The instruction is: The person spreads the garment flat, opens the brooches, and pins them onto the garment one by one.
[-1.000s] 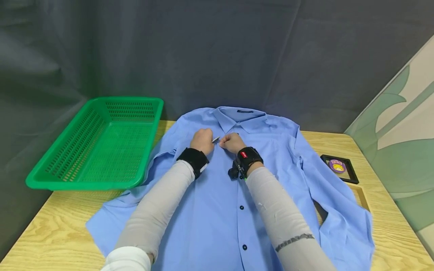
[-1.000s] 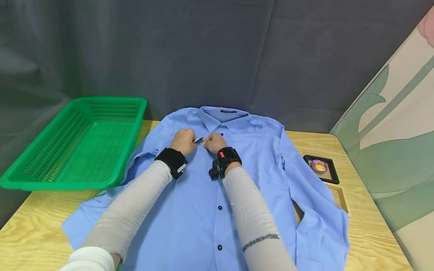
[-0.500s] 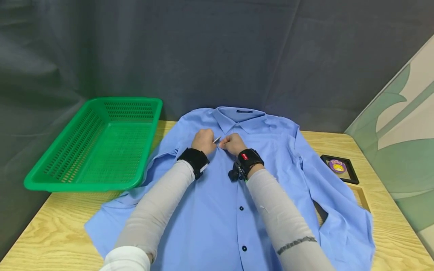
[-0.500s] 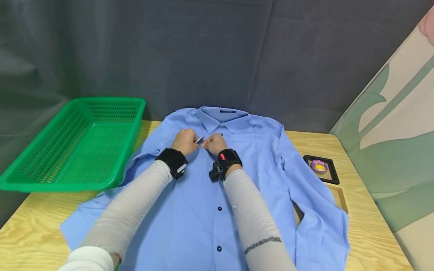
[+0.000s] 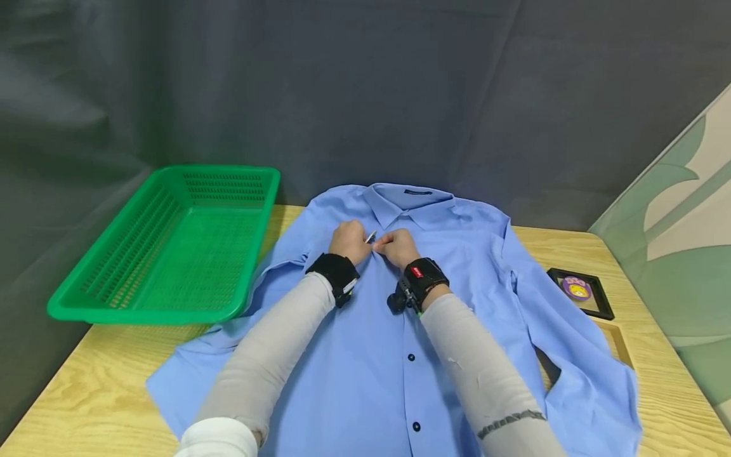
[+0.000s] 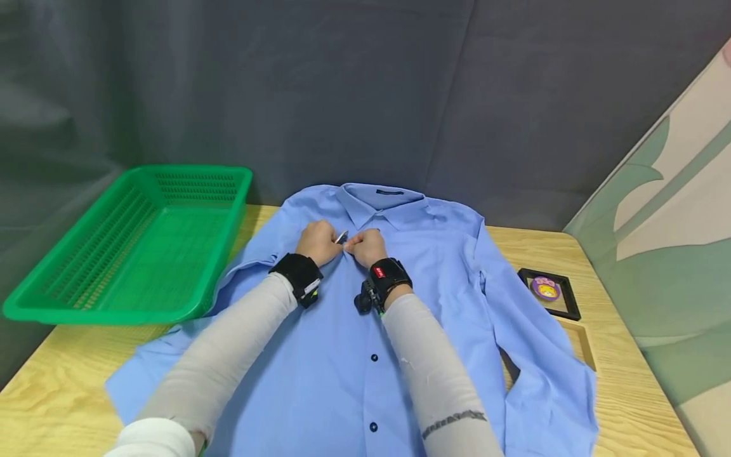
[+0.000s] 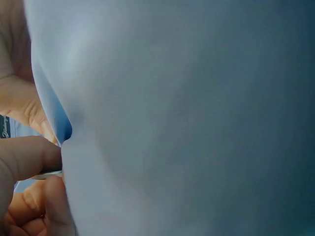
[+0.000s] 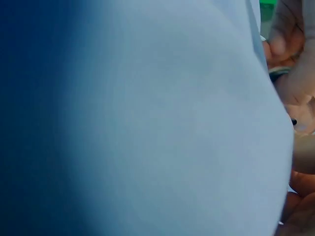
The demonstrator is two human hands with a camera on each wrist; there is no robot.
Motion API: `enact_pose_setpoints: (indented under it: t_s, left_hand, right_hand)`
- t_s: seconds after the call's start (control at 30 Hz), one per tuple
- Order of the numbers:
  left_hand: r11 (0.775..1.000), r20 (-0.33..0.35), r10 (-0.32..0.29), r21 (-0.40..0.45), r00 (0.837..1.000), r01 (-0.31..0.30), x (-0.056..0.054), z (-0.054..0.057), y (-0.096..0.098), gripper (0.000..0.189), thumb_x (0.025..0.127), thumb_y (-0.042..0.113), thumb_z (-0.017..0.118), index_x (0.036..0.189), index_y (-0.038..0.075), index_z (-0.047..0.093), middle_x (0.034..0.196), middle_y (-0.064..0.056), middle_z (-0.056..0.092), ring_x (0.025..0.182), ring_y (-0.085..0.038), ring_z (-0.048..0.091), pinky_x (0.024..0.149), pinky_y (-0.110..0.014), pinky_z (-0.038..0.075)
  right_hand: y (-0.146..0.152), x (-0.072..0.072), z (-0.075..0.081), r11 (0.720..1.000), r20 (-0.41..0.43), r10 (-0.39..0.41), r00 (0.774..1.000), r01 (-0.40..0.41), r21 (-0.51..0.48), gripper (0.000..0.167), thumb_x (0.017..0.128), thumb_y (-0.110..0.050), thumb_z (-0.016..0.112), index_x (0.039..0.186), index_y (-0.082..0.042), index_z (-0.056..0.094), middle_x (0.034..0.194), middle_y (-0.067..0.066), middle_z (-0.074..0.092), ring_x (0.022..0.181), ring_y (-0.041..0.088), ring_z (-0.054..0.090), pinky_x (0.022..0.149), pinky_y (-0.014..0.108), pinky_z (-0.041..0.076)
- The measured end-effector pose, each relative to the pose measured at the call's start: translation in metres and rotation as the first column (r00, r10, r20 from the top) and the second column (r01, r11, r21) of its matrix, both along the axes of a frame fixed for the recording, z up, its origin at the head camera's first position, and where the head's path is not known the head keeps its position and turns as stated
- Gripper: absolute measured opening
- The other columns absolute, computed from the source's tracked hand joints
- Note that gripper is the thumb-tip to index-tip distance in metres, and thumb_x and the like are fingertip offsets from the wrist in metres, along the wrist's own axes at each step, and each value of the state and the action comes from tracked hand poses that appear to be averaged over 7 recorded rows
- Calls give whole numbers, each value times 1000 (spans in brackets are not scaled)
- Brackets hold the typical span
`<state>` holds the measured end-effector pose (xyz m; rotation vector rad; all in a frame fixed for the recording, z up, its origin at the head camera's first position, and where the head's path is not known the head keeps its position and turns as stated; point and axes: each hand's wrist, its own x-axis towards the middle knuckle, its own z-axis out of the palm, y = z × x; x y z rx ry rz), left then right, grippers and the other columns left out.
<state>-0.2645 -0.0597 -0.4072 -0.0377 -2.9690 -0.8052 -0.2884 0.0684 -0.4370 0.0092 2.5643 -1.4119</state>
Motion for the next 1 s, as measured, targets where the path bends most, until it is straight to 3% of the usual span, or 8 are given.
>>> enact_pose_setpoints:
  t_s: [0.13,0.43,0.7,0.83,1.0]
  left_hand:
    - [999,17,20,-25,1000,-20,2,4,6,43,90,13,70,57,12,42,56,0,37,55,-19,42,52,-30,34]
    - [996,26,32,-83,999,-30,4,7,12,21,91,16,71,78,2,62,75,-11,61,75,-29,65,66,-38,50]
    - [997,32,30,-74,999,-27,4,7,12,21,90,17,73,83,0,63,77,-13,63,76,-30,66,66,-38,50]
    - [997,50,30,-76,998,-26,6,7,9,23,90,18,73,80,4,58,71,-8,55,71,-27,63,61,-35,44]
    - [997,86,37,-76,996,-30,5,9,7,30,90,14,69,72,9,47,66,-3,45,63,-21,52,56,-32,38]
  right_hand:
    - [0,3,1,1000,-6,-25,1000,25,13,11,90,-9,72,87,1,75,85,7,69,80,18,57,67,22,42]
    - [-5,7,-1,995,-102,-20,995,30,91,13,90,-10,72,86,1,76,90,14,74,84,23,61,68,24,44]
    - [-3,8,1,995,-106,-2,994,13,102,11,89,-8,72,84,1,76,85,12,72,77,20,58,64,21,41]
    - [1,10,5,995,-68,14,998,-7,102,11,90,-10,71,87,0,75,83,9,69,75,18,56,64,21,40]
    - [3,13,12,991,-41,1,999,5,130,16,91,-13,69,92,2,76,91,13,71,80,21,59,69,26,45]
